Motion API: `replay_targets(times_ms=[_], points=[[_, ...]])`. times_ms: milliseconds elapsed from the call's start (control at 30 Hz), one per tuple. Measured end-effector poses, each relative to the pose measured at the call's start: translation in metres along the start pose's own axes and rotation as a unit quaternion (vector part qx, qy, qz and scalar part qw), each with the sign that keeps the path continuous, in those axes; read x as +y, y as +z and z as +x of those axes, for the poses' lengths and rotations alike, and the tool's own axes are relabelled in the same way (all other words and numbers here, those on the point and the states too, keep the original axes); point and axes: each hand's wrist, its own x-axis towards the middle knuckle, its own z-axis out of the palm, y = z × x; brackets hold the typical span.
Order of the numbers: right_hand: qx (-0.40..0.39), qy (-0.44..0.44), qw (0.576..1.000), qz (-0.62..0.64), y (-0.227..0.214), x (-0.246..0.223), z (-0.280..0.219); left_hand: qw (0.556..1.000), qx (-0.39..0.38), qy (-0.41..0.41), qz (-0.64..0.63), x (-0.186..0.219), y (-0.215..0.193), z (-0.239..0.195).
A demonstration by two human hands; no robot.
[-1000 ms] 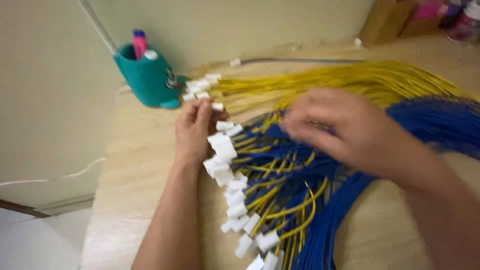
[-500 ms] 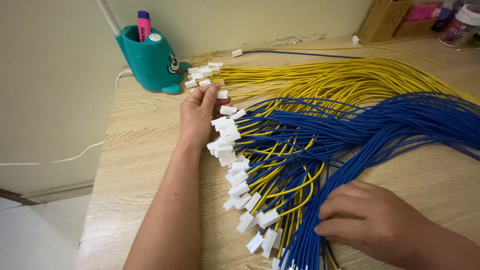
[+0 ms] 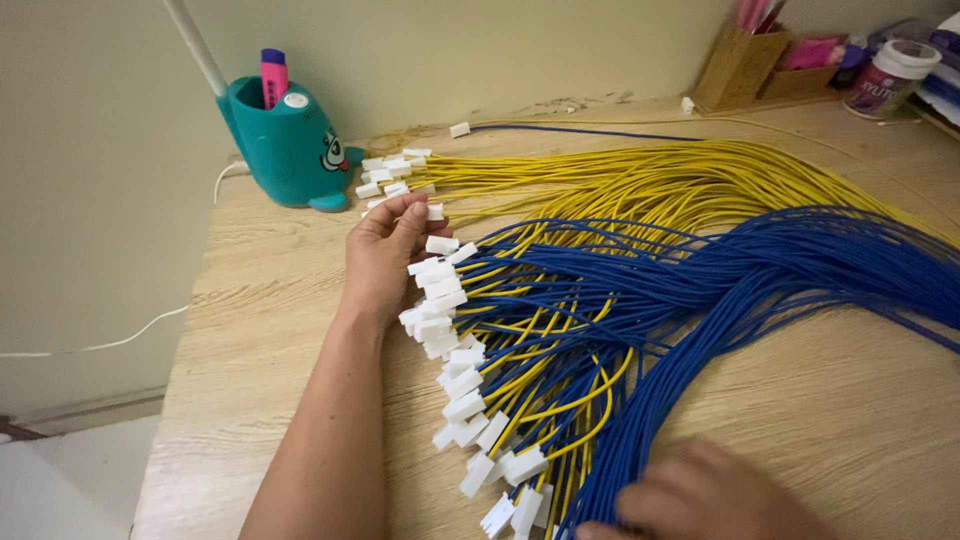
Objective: The person repeatedly picks up white plastic connectors and blue and yellow cables from a wooden table. They insert the cable ends into the connectors and place the assembled units back on the table in a row.
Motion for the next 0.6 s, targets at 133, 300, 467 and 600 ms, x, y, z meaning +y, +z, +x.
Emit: replay_targets(times_ms=[133,300,467,600], points=[[0.066,-0.042,0.997,0.028,0.009,-0.005,-0.005,1.0,0.007,-0.007,0.004,0.009,0.006,-0.008],[-0.002,0.123,0.965,0.231,-0.005,0.004,-0.003,1.0,0.019,-0.017,-0.002,0.005,0.003,-0.005],[0.1,-0.022,0.994,0.028,-0.038,0.01,0.01,0.999,0.009,0.002,0.043,0.003,-0.002,-0.008],[0.111,-0.027,0.993,0.031,-0.051,0.011,0.025,1.0,0.001,-0.012,-0.015,0.005,0.0,-0.006]])
